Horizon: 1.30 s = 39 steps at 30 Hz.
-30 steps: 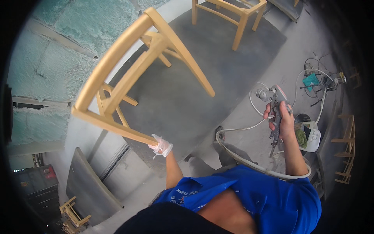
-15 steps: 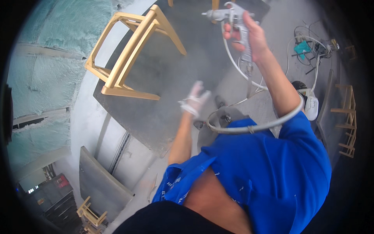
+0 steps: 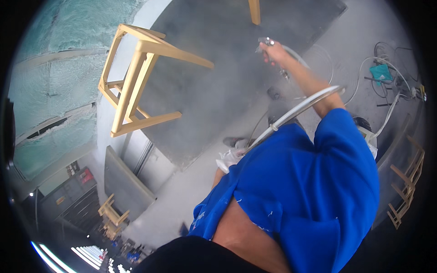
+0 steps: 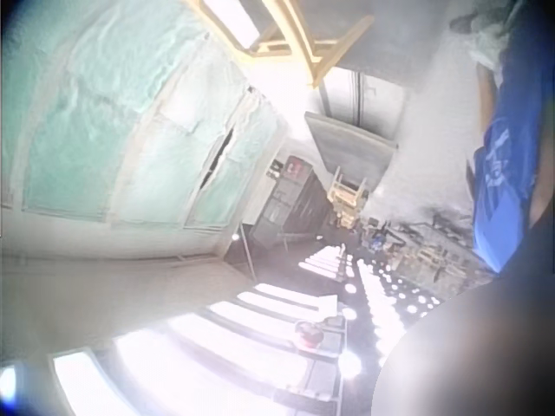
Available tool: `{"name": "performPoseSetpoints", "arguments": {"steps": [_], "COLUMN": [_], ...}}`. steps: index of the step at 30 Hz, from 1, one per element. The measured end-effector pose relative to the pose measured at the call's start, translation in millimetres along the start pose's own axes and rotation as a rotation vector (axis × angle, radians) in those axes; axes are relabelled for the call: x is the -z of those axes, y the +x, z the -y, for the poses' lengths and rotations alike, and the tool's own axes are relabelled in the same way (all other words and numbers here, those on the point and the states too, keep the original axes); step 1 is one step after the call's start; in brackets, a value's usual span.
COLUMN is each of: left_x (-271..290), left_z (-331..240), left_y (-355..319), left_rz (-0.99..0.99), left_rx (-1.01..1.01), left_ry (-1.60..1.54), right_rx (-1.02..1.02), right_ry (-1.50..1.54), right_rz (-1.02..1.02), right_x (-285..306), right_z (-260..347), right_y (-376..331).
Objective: The person uses a spray gun to apply a light-colored finish to wooden chair frames. They rotate and reposition each chair to cover all sides, then move to the next chair and repeat the process.
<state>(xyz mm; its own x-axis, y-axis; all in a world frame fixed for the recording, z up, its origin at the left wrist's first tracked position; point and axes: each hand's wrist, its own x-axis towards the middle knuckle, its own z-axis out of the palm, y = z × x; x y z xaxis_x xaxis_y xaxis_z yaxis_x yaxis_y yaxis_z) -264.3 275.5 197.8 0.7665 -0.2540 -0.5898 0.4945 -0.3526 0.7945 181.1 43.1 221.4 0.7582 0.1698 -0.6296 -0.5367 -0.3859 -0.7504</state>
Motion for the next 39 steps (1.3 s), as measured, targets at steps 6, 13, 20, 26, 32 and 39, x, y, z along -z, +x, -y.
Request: {"name": "performPoseSetpoints", "arguments": {"steps": [6,13,20,26,32,39], "left_x": [-43,-30,-16,-28,-58,-74], "left_z": [-63,-144,-220,-200,-141,-120], "left_y": [40,85,88,60,64,69], "left_rz": [-0.125,-0.369,-0.610,-0.653,-0.668,-0.752], "left_rx": [0.147,0.362,0.639,0.390,0.090,-0.014], "left_ry": [0.063,0.265,0.584,0.493,0.502,0.534], "right_rx": [0.050,0.556,1.080,0.977,1.136,0.945], "right_ry": [0.122,0.104,-0.416,-0.410,-0.758,-0.318], "right_rz": [0.259,0.694,0.464,0.445,0.670,0.472], "right_x": [79,91,-36,-91,38,83], "right_z": [75,217,336,403,354,229], "right_y": [18,-30,41,75,20,-84]}}
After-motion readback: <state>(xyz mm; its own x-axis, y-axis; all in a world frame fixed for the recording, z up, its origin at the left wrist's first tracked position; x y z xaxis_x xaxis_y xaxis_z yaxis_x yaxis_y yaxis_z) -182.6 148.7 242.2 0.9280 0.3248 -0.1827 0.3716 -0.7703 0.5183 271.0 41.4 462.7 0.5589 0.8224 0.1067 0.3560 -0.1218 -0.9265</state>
